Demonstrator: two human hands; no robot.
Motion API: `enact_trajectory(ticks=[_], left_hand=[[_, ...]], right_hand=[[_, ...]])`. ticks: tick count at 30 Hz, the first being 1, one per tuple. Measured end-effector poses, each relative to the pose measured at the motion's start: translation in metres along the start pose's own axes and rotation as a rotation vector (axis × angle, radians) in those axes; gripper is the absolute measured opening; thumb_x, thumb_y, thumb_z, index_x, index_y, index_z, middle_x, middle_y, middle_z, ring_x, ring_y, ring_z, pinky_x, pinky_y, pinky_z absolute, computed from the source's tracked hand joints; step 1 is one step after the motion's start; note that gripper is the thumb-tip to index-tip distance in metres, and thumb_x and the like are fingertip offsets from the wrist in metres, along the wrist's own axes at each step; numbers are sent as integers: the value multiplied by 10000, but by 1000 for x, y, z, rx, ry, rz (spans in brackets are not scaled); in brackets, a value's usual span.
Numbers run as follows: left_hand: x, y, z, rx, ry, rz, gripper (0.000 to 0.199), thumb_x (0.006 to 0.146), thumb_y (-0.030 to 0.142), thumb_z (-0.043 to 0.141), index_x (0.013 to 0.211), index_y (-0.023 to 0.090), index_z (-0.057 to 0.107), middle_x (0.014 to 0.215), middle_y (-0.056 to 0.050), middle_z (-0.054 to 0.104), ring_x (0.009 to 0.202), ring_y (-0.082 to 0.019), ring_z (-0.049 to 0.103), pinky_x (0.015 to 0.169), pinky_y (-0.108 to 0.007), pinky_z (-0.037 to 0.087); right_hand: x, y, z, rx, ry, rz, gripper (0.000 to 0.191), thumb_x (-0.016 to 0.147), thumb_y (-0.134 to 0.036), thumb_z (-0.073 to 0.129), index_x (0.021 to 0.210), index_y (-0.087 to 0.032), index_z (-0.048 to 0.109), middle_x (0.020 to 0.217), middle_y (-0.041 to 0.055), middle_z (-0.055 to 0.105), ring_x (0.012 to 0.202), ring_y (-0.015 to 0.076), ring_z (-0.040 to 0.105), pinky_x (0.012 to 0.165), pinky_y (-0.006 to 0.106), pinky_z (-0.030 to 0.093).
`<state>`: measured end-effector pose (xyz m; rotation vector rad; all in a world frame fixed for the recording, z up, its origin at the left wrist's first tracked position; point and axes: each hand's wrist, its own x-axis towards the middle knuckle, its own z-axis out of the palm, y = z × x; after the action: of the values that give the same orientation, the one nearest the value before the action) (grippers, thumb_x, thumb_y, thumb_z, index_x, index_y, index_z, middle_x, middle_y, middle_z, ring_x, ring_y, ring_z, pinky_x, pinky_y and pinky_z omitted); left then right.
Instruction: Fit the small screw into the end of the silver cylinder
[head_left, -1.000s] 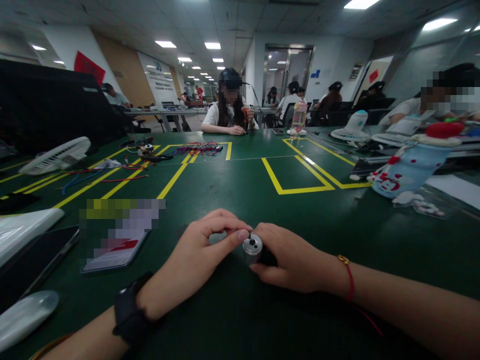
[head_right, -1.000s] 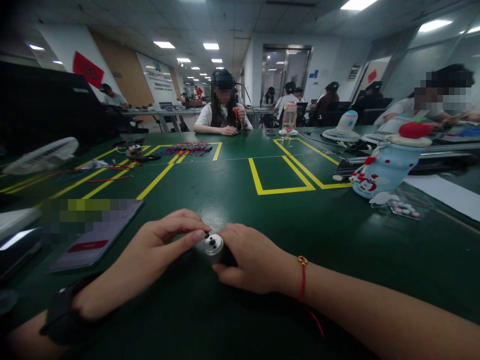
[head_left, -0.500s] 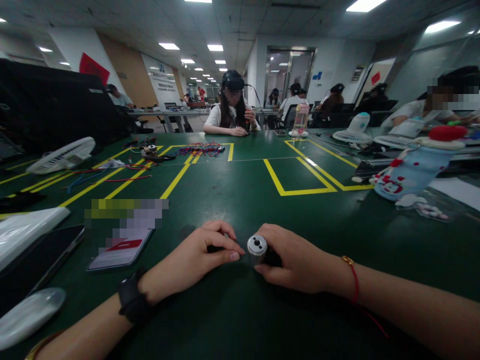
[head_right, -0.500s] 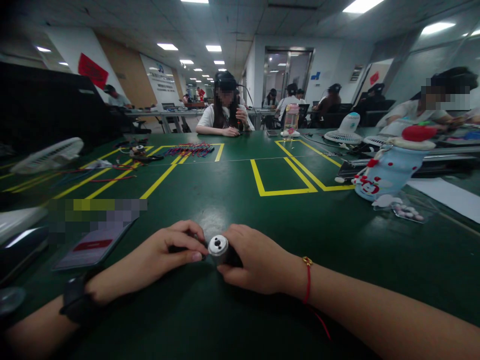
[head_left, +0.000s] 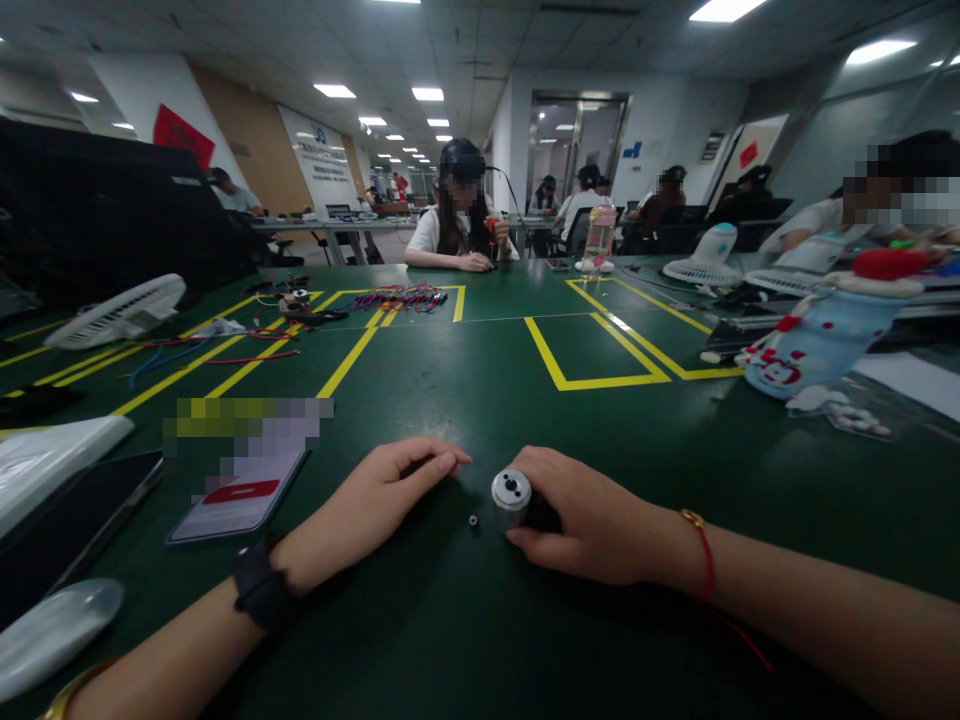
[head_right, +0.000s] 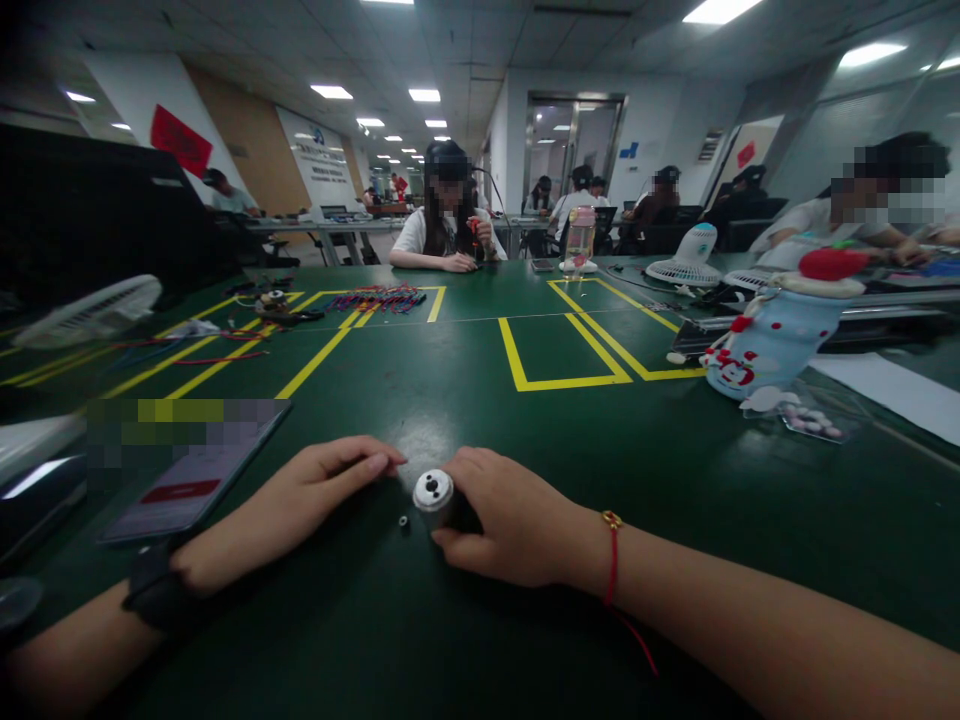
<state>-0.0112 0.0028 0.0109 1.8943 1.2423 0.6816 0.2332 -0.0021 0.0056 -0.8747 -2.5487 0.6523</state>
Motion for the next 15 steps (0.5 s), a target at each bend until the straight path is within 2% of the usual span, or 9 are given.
enact_trajectory(ticks=[3,6,11,15], left_hand=[[2,-5,0,-121,126,-90,277,934,403,482,1002,213,672,891,-24,681,882,-201,621,815,-325,469],[4,-10,1,-220,187,-94,275,920,408,507,981,197,672,876,-26,672,848,-186,608,777,-298,471],[4,-9,0,-242,181,-107,264,916,396,518,961,184,668,876,-26,673,857,-185,613,787,-295,469],[1,-3,1,-109,128,-98,241,915,375,500,928,200,666,890,-18,685,869,-200,629,790,-312,473]], right_hand=[[0,0,0,-2,-5,10,241,788,-229,634,1002,-170,539,948,63,570,810,185,490,731,319,408],[0,0,0,-4,-5,15,228,785,-227,633,986,-172,538,944,62,568,806,185,488,724,318,407],[-1,0,-1,-2,-4,9,242,784,-230,638,999,-174,541,950,62,570,815,188,492,733,323,408],[0,-1,-1,2,-3,5,242,782,-217,638,1000,-173,543,943,57,570,808,181,492,730,315,407]])
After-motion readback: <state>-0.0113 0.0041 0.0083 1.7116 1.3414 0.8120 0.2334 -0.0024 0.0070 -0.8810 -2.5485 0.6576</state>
